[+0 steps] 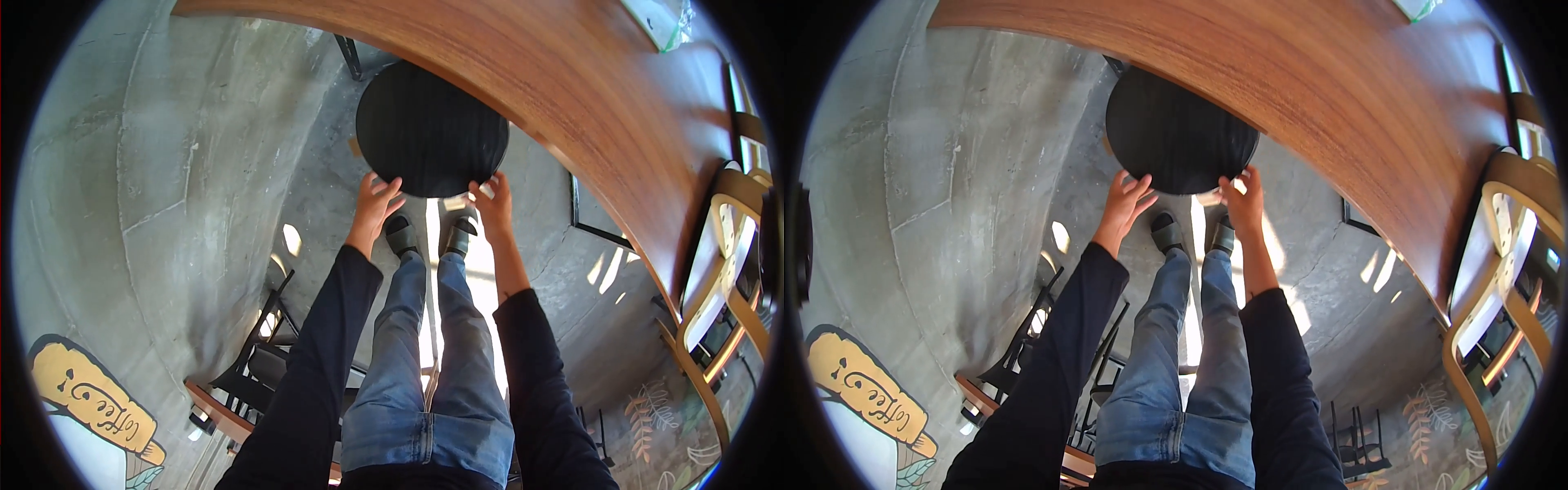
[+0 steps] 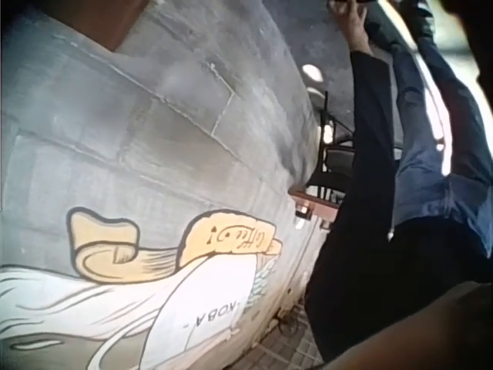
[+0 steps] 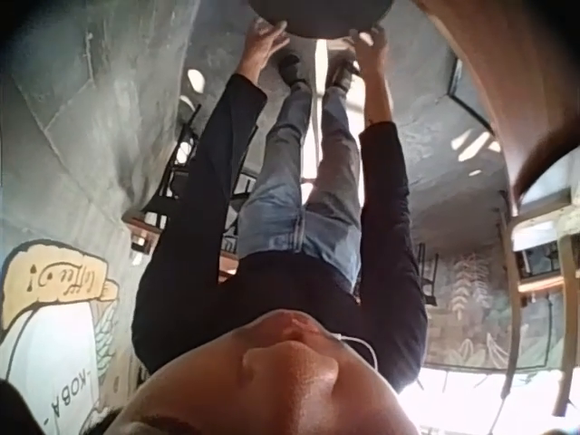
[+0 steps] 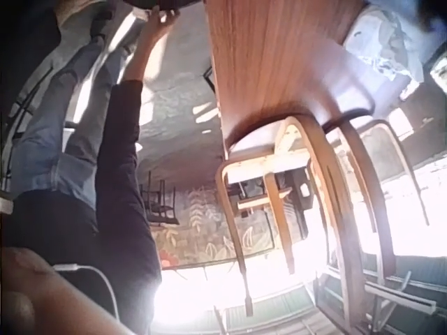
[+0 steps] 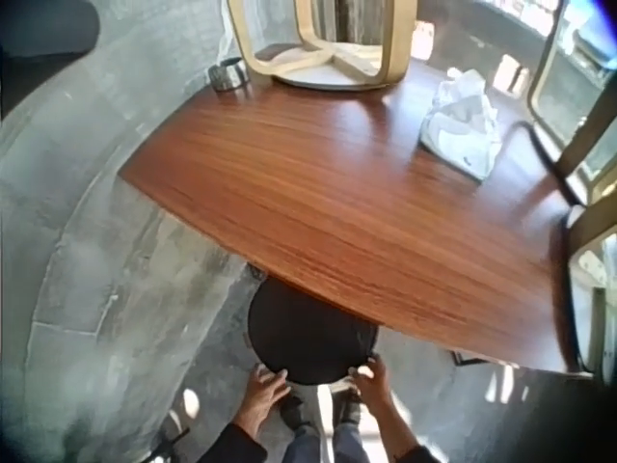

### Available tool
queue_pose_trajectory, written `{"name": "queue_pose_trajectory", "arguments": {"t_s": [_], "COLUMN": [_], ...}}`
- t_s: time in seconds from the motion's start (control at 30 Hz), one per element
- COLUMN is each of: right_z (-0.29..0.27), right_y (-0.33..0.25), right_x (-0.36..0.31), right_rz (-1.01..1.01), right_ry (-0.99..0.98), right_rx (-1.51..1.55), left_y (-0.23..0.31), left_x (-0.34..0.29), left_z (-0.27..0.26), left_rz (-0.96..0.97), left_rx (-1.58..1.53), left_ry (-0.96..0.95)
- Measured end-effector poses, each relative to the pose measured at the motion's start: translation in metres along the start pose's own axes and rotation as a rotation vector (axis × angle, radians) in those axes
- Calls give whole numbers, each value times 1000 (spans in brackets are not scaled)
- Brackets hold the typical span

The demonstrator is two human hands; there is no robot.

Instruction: Picking up wooden stools and placing them upside down on top of dining tables in a cafe setting.

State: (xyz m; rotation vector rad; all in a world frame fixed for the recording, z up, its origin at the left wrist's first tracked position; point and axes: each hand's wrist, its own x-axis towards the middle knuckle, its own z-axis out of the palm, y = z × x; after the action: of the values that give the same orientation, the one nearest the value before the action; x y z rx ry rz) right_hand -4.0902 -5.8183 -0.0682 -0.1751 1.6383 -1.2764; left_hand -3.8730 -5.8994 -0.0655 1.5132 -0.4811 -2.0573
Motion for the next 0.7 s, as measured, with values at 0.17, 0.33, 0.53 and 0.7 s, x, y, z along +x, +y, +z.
{"name": "queue_pose_trajectory", "arguments": {"t_s": [0.17,0.33,0.53,0.7], "right_z": [6,18,-28,-9], "right_y": [22,13,-35,2], "right_x": [-27,-21,45,59], "right_rz": [87,193,424,490], "right_ry": [-106,58,128,-224], "right_rx": [-140,172,225,286], "left_y": [-3,27,85,78], "left_x": [-27,-9,33,26], "left_z": [-32,-78,-50,-63], "left_rz": [37,381,462,348], "left_rx": [364,548,627,831], "left_ry": [464,564,261,311]}}
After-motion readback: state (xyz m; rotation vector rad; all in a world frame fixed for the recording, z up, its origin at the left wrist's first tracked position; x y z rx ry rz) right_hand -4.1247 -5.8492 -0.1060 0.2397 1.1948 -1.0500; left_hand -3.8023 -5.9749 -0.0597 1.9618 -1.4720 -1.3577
